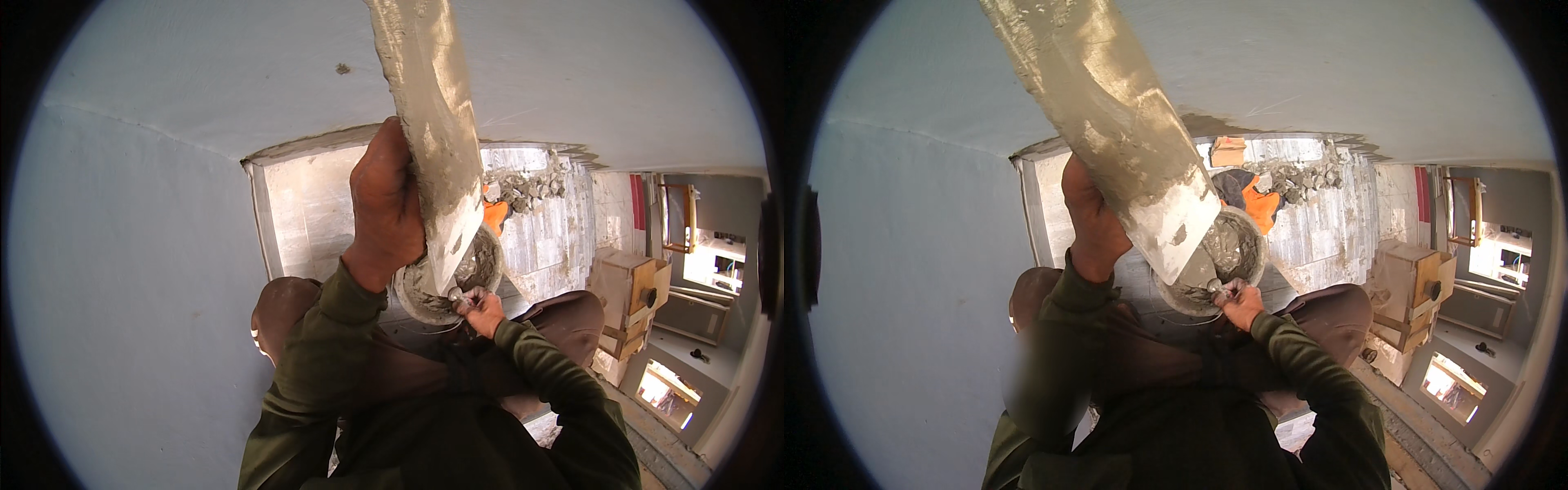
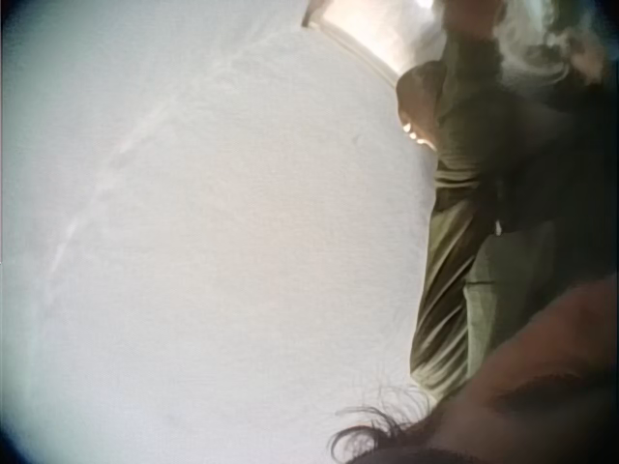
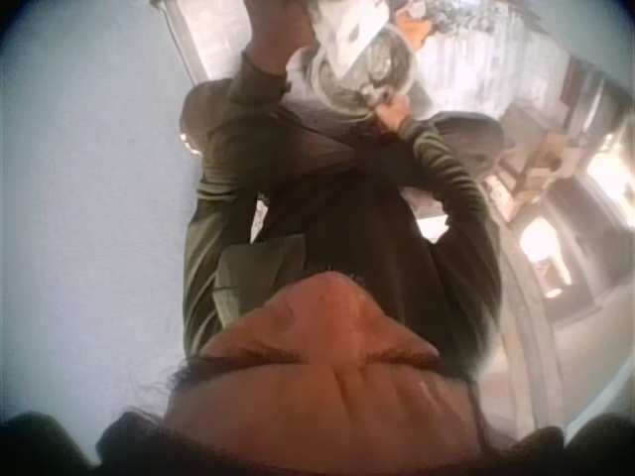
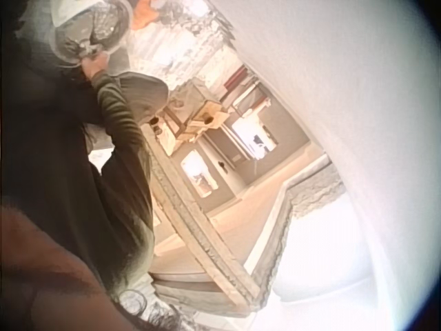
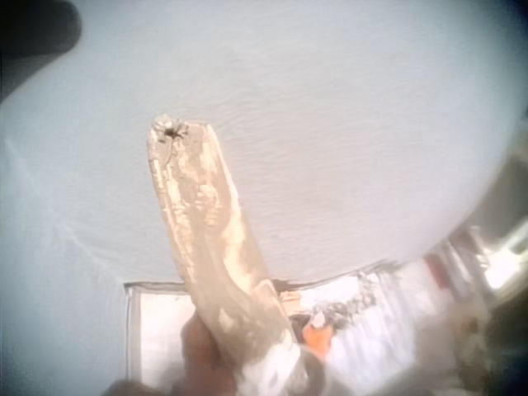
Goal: The person applies plaster to the base of a wall using a trowel and a hawk. They take plaster from a bucket with the trowel, place it onto the hawk, and then use the trowel to spread the plaster onto the wall surface along the floor edge.
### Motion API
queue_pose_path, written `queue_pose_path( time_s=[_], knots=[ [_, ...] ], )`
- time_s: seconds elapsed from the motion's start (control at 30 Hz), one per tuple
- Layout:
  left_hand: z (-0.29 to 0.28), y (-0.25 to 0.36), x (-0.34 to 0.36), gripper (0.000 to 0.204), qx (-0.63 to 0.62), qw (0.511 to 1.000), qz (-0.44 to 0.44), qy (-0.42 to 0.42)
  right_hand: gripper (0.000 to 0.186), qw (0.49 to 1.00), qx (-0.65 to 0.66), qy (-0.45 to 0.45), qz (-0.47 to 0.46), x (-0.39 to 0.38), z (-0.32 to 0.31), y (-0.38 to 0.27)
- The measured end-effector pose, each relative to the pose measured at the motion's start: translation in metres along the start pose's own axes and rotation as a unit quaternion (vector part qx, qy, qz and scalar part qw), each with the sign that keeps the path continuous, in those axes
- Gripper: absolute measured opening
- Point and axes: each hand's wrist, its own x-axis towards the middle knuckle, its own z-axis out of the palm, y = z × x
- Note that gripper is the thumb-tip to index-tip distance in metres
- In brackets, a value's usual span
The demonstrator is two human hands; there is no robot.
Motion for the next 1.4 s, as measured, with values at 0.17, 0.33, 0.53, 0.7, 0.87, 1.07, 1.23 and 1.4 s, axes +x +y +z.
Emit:
queue_pose_path(
  time_s=[0.17,0.33,0.53,0.7,0.87,1.07,1.23,1.4],
  knots=[
    [-0.001,0.007,0.001,0.027,0.007,1.0,-0.009,0.005,0.017,0.997,0.036,-0.019,0.057,-0.002,-0.008,-0.017],
    [0.001,0.013,0.005,0.023,-0.007,1.0,-0.007,0.01,0.016,0.993,0.076,-0.027,0.087,-0.01,-0.024,-0.038],
    [0.001,0.018,0.004,0.024,-0.016,1.0,-0.002,0.021,0.012,0.988,0.128,0.001,0.08,-0.044,-0.069,-0.08],
    [-0.012,0.016,-0.008,0.019,-0.135,0.984,-0.113,-0.005,0.009,0.971,0.233,0.048,-0.026,-0.091,-0.112,-0.123],
    [0.002,0.013,-0.019,0.023,-0.375,0.867,-0.326,-0.039,0.017,0.91,0.355,0.13,-0.17,-0.11,-0.129,-0.17],
    [0.025,0.009,-0.032,0.033,-0.431,0.8,-0.387,-0.156,0.034,0.858,0.292,0.265,-0.331,-0.087,-0.109,-0.207],
    [0.014,-0.012,-0.052,0.04,-0.397,0.812,-0.396,-0.162,0.026,0.834,0.169,0.324,-0.412,-0.065,-0.093,-0.217],
    [0.003,-0.033,-0.062,0.048,-0.434,0.763,-0.431,-0.21,0.035,0.757,-0.081,0.4,-0.511,-0.052,-0.089,-0.214]
  ],
)
